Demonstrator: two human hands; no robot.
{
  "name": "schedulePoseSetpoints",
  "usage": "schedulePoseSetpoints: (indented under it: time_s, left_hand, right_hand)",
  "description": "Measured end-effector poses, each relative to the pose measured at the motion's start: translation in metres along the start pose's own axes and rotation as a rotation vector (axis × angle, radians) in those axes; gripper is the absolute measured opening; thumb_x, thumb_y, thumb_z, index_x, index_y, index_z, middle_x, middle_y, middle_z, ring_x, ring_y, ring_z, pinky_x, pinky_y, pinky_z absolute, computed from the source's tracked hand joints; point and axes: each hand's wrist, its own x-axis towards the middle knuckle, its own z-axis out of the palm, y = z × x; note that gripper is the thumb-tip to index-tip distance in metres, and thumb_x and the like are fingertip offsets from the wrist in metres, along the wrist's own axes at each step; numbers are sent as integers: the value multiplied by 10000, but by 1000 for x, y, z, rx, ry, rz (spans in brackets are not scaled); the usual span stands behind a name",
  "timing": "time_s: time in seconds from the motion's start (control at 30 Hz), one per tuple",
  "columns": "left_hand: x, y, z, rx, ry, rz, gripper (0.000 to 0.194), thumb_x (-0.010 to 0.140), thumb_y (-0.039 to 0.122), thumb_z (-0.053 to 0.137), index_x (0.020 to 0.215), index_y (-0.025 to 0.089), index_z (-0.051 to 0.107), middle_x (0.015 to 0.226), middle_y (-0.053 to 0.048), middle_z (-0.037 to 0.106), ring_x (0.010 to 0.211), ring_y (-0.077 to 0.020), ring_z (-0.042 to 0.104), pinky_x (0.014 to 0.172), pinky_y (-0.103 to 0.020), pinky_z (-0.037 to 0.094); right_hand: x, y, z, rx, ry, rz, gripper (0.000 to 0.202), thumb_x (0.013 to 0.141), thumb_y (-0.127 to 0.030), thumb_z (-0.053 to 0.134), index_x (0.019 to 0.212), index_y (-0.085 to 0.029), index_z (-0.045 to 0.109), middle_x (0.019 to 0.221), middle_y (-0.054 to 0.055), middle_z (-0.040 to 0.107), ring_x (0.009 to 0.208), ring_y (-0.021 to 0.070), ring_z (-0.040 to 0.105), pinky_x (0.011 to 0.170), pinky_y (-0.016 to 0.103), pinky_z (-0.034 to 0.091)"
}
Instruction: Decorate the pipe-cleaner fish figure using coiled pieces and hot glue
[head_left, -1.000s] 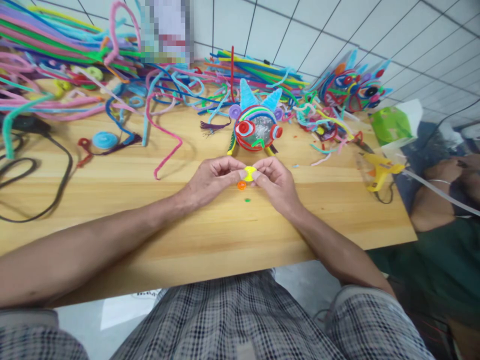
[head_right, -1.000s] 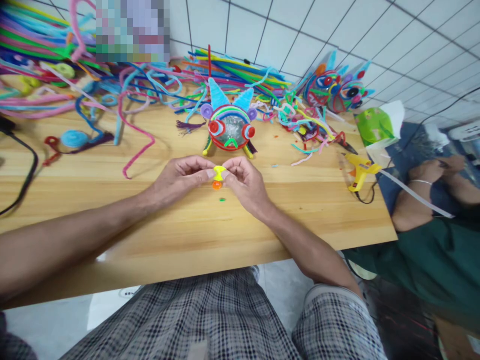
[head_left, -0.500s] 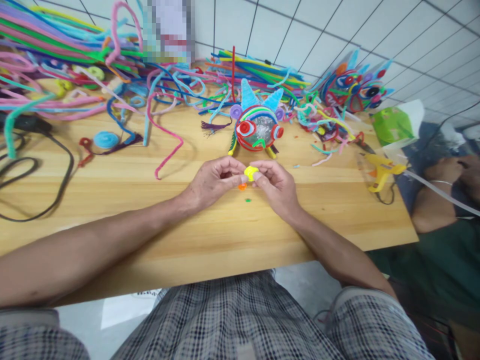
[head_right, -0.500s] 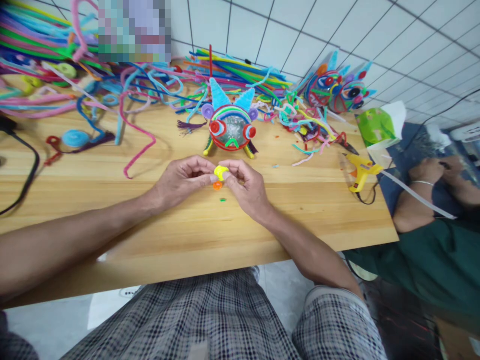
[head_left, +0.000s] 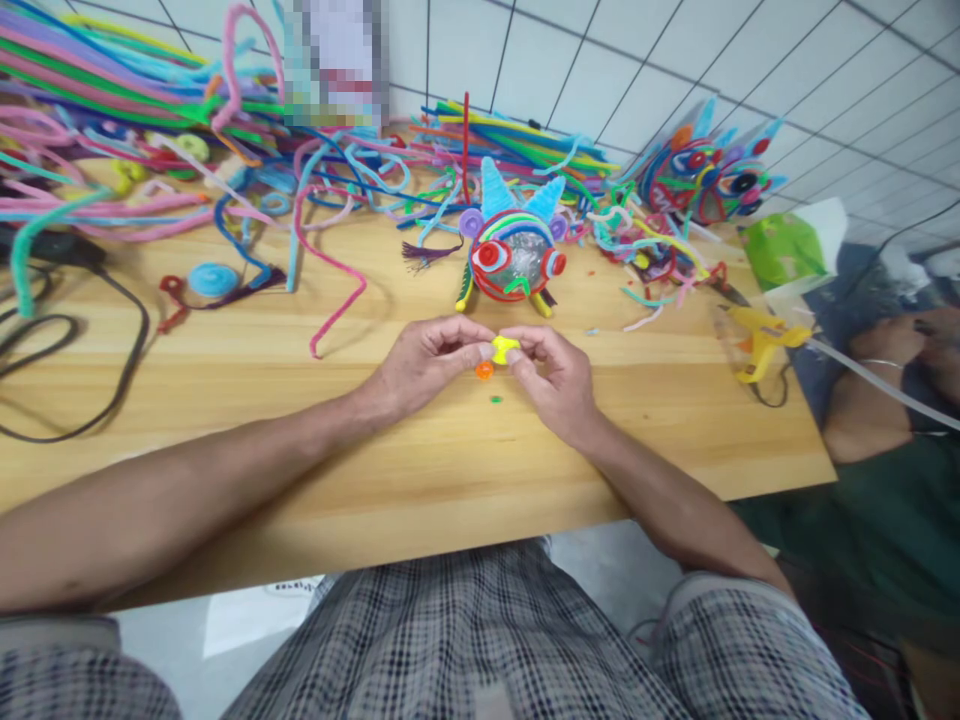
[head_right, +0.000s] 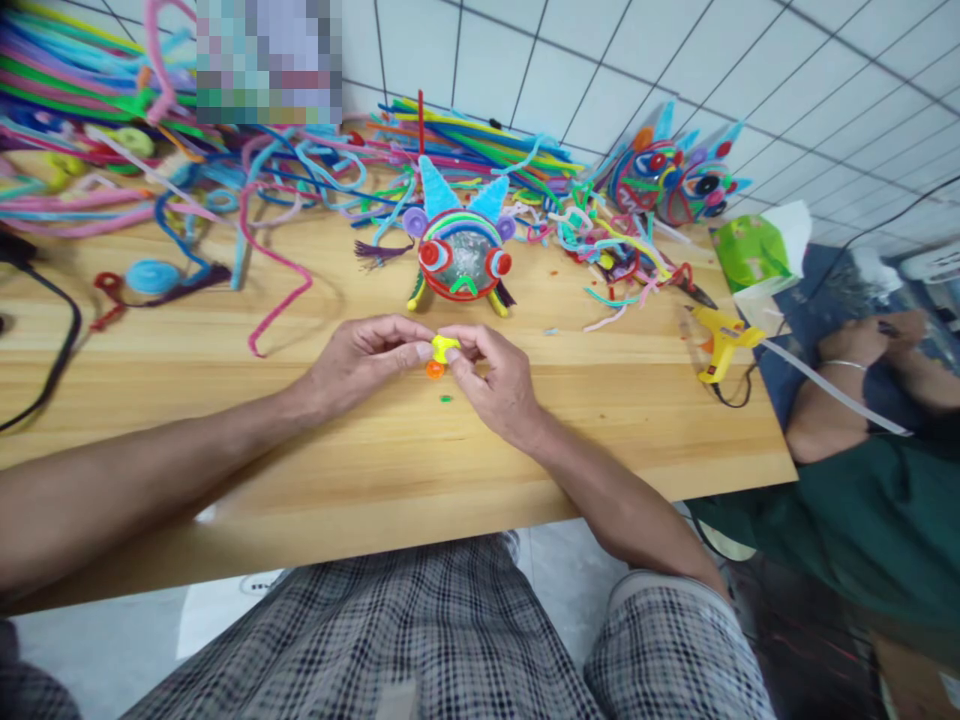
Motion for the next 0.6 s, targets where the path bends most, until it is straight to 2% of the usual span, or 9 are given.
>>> schedulePoseSetpoints:
  time_s: [0.1, 0.2, 0.27, 0.43, 0.6]
  left_hand:
    - [0, -1, 0, 40, -15, 16, 409, 836, 481, 906, 1088, 175, 805, 850, -30, 785, 609, -110, 593, 577, -250, 457]
    - [-1, -2, 1, 98, 7, 32, 378, 837, 441, 912, 1094, 183, 810, 704, 15, 701, 528, -92, 485, 511, -253, 366]
    - [-2, -3, 2, 84, 19, 38, 374, 843, 457, 907, 1066, 173, 808, 735, -5, 732, 538, -94, 518, 517, -248, 386]
    - [-3, -5, 4, 13, 39, 29, 447, 823, 520, 918, 1057, 158, 801, 926, -87, 834, 704, -154, 723, 642, -260, 557]
    - [-1, -6, 3, -42, 31, 25, 444, 820, 529, 922, 1031, 155, 809, 965, -91, 849, 797, -171, 775, 772, -284, 628]
  right_hand:
    - [-2, 2, 2, 33, 21, 81, 245, 1005, -433, 672, 1181, -273, 728, 984, 26, 778, 836, 186, 709, 793, 360, 586]
    - [-3, 4, 4, 81, 37, 99, 261, 1002, -450, 681, 1197, -280, 715, 968, 19, 770, 821, 184, 708, 795, 364, 588]
    - [-4, 4, 6, 97, 35, 88, 253, 1000, -450, 684, 1186, -280, 711, 955, 14, 765, 802, 177, 700, 794, 360, 586]
    - [-3, 2, 6, 58, 24, 101, 241, 1002, -458, 667, 1151, -274, 712, 938, 16, 759, 785, 172, 691, 777, 350, 583]
    - [-3, -3, 4, -44, 51, 14, 169, 990, -379, 670, 1112, -275, 726, 930, 16, 772, 793, 176, 688, 794, 351, 587]
